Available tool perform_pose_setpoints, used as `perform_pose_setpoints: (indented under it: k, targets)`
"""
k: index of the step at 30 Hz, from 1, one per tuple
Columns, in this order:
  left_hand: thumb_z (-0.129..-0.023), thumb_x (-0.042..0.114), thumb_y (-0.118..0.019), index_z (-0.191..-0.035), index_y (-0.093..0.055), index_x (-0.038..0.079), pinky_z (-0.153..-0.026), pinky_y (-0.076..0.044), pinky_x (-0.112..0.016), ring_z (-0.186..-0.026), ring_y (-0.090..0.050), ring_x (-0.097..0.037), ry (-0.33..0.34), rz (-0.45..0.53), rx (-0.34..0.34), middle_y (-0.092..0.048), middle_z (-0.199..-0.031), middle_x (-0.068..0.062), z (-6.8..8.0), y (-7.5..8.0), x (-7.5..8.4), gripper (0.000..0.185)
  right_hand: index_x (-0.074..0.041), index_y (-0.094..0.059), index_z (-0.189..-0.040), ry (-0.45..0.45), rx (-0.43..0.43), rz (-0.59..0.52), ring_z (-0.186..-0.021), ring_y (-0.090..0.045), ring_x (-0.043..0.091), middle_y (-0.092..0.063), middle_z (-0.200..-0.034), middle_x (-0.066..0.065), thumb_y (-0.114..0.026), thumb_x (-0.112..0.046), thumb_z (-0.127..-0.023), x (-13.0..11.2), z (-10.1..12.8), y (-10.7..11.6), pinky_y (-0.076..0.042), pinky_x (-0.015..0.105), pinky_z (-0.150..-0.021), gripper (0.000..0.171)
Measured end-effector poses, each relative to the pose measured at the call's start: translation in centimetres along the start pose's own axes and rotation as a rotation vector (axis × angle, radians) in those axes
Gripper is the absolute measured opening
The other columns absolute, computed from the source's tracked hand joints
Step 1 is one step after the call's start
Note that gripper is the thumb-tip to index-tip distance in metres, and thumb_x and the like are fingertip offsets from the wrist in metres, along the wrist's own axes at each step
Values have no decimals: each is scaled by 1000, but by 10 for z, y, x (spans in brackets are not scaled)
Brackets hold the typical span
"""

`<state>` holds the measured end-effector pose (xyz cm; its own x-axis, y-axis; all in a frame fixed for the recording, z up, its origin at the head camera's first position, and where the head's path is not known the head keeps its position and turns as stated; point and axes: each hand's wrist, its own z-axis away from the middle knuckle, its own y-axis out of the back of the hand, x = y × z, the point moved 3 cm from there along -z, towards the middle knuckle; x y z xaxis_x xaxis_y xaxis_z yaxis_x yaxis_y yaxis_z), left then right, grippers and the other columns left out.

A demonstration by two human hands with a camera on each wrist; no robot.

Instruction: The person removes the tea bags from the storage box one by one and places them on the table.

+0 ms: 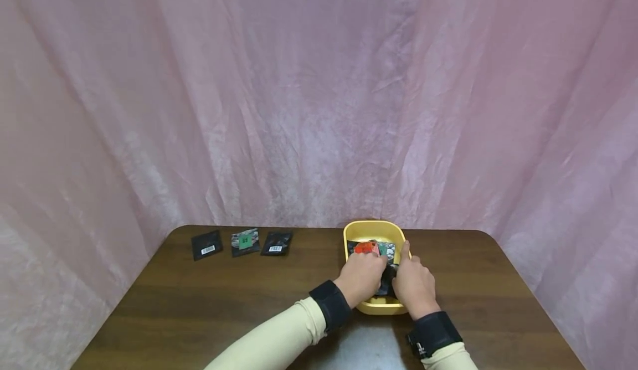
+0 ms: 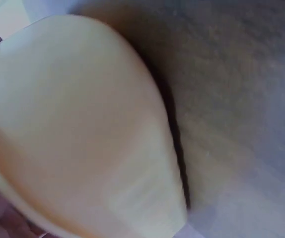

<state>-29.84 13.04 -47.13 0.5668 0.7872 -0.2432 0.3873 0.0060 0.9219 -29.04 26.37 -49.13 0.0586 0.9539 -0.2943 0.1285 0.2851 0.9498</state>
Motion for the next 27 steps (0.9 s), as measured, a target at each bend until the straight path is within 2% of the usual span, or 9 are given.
perform_pose_setpoints:
  k: [3,5,9,12,15,21,24,27]
  targets:
    - [-96,37,-77,-103,-72,27,-57,-57,-26,-70,-71,-8,-8,-6,34,-77,-87,10,1,5,-4,13,10,-28,-162,-5,2,-2,-79,-70,49,-67,-108,35,-74,-10,-85,1,-3,-2,-57,61,-67,92]
    - [-95,37,-77,-104,-72,27,-57,-57,-26,-70,-71,-7,-21,-14,82,-77,-88,10,2,9,-6,15,9,-28,-163,-5,7,-2,-79,-70,49,-67,-108,35,-74,-11,-85,1,-4,-3,-57,62,-67,93]
    - [-90,36,-79,-105,-73,26,-60,-57,-22,-73,-72,-4,-48,-58,260,-76,-89,12,8,18,-11,19,11,-29,-161,12,23,-8,-76,-69,49,-67,-105,35,-73,-9,-85,2,-5,-3,-56,62,-66,90]
    - [-86,32,-82,-103,-72,25,-67,-57,-20,-78,-73,-3,-39,-63,409,-77,-90,14,13,28,-19,20,12,-30,-160,26,35,-13,-72,-68,47,-67,-100,34,-72,-8,-84,1,-5,-3,-55,60,-63,90]
    - [-85,27,-82,-100,-72,25,-75,-54,-20,-84,-73,-3,-17,-46,504,-78,-91,14,20,39,-32,18,13,-29,-161,30,40,-18,-71,-68,45,-66,-98,34,-73,-8,-83,0,-7,-4,-55,59,-62,92]
    - [-85,17,-79,-95,-71,21,-76,-48,-23,-82,-66,-11,62,-6,539,-76,-86,9,43,44,-64,13,12,-26,-162,25,10,-14,-74,-68,46,-66,-102,35,-72,-9,-84,-2,-11,-6,-55,58,-63,93]
    - [-87,15,-78,-95,-72,19,-75,-48,-25,-81,-66,-13,113,13,524,-76,-87,7,57,39,-80,11,12,-26,-162,23,2,-10,-73,-68,44,-66,-102,34,-72,-9,-84,-3,-12,-5,-54,57,-62,92]
    - [-90,14,-77,-96,-73,18,-78,-51,-27,-82,-69,-14,171,21,477,-78,-88,5,67,32,-94,8,12,-26,-162,19,-3,-6,-73,-67,43,-66,-102,34,-71,-9,-85,-1,-12,-4,-54,56,-61,92]
